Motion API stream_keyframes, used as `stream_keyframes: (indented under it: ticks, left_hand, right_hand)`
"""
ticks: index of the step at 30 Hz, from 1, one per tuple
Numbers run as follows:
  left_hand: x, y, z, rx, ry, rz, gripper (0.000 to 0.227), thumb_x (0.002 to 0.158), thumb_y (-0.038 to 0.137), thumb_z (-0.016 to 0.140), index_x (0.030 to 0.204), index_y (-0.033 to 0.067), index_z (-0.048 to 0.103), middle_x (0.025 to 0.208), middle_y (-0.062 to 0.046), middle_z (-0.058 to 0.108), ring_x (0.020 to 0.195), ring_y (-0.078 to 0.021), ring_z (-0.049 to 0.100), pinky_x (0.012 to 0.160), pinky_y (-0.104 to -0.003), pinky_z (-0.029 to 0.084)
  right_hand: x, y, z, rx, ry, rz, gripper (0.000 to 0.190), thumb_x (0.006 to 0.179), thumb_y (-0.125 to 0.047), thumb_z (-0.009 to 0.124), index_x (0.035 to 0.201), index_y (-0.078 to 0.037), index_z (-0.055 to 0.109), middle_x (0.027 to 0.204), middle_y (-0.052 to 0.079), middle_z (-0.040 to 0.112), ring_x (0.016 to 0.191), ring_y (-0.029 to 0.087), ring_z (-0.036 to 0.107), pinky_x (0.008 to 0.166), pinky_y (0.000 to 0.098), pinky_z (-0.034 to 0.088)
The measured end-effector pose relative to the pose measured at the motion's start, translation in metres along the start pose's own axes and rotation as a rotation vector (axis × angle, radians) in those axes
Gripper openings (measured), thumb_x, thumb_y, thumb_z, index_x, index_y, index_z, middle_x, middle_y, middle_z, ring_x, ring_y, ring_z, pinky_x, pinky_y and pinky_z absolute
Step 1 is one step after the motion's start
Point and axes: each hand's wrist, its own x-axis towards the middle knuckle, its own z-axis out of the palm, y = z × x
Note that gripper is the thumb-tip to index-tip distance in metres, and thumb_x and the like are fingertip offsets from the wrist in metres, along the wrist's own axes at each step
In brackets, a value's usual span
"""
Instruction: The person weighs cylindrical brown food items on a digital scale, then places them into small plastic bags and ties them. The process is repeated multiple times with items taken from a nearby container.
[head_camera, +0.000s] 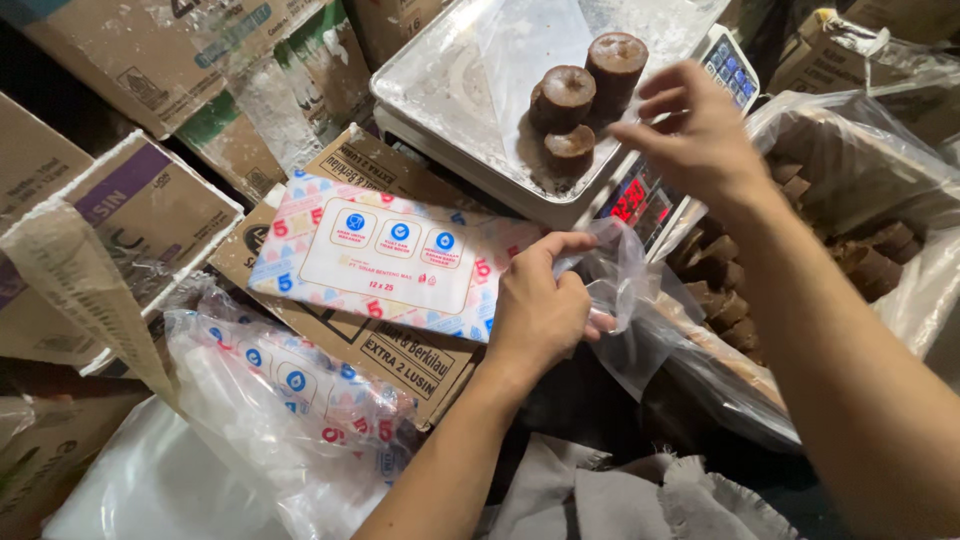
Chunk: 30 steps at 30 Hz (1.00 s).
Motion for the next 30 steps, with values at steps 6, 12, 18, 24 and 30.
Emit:
stream_keyframes:
  ticks: [6,12,18,24,30]
  left_hand:
    - [-0.001,-0.002,0.004,-0.028,-0.021,0.031,0.048,0.084,-0.003,0.041,0.126,-0.002,0.063,0.11,-0.02,0.075,0.065,-0.026,0.079,0.053,-0.031,0.063]
    - [0.0,0.0,0.005,-0.005,-0.026,0.015,0.049,0.084,-0.002,0.04,0.127,-0.0019,0.064,0.109,-0.022,0.076,0.066,-0.026,0.079,0.053,-0.03,0.063]
    - [-0.001,0.003,0.005,-0.01,-0.028,0.015,0.048,0.084,-0.002,0.04,0.126,-0.0018,0.064,0.11,-0.02,0.076,0.065,-0.0262,0.079,0.053,-0.031,0.063]
    - [-0.002,0.005,0.002,0.019,-0.025,0.002,0.048,0.086,-0.001,0.04,0.127,0.0001,0.065,0.106,-0.023,0.078,0.066,-0.0252,0.079,0.054,-0.03,0.062]
    - [-0.004,0.008,0.0,-0.005,-0.017,0.029,0.048,0.084,-0.001,0.041,0.126,0.0,0.064,0.106,-0.018,0.075,0.065,-0.0257,0.08,0.052,-0.031,0.064]
  right_hand:
    - [-0.02,0.032,-0.056,0.053,0.134,0.202,0.035,0.096,-0.018,0.076,0.124,-0.004,0.061,0.113,0.013,0.07,0.091,0.016,0.068,0.071,0.029,0.058]
    - [-0.042,0.059,-0.08,0.171,0.179,0.26,0.026,0.098,-0.012,0.074,0.12,-0.003,0.062,0.103,0.01,0.071,0.083,0.013,0.064,0.063,0.0245,0.05]
    - [-0.046,0.062,-0.082,0.071,0.169,0.334,0.026,0.097,-0.015,0.073,0.119,-0.005,0.064,0.102,0.007,0.073,0.085,0.01,0.067,0.062,0.0241,0.05]
    - [-0.005,0.045,-0.066,0.038,0.038,0.165,0.044,0.093,-0.017,0.078,0.132,-0.003,0.064,0.117,0.013,0.071,0.091,0.02,0.066,0.072,0.0319,0.054]
    - [0.076,0.031,-0.031,-0.072,-0.117,-0.33,0.074,0.079,-0.008,0.091,0.144,-0.002,0.056,0.14,0.019,0.061,0.125,0.03,0.061,0.097,0.0372,0.056]
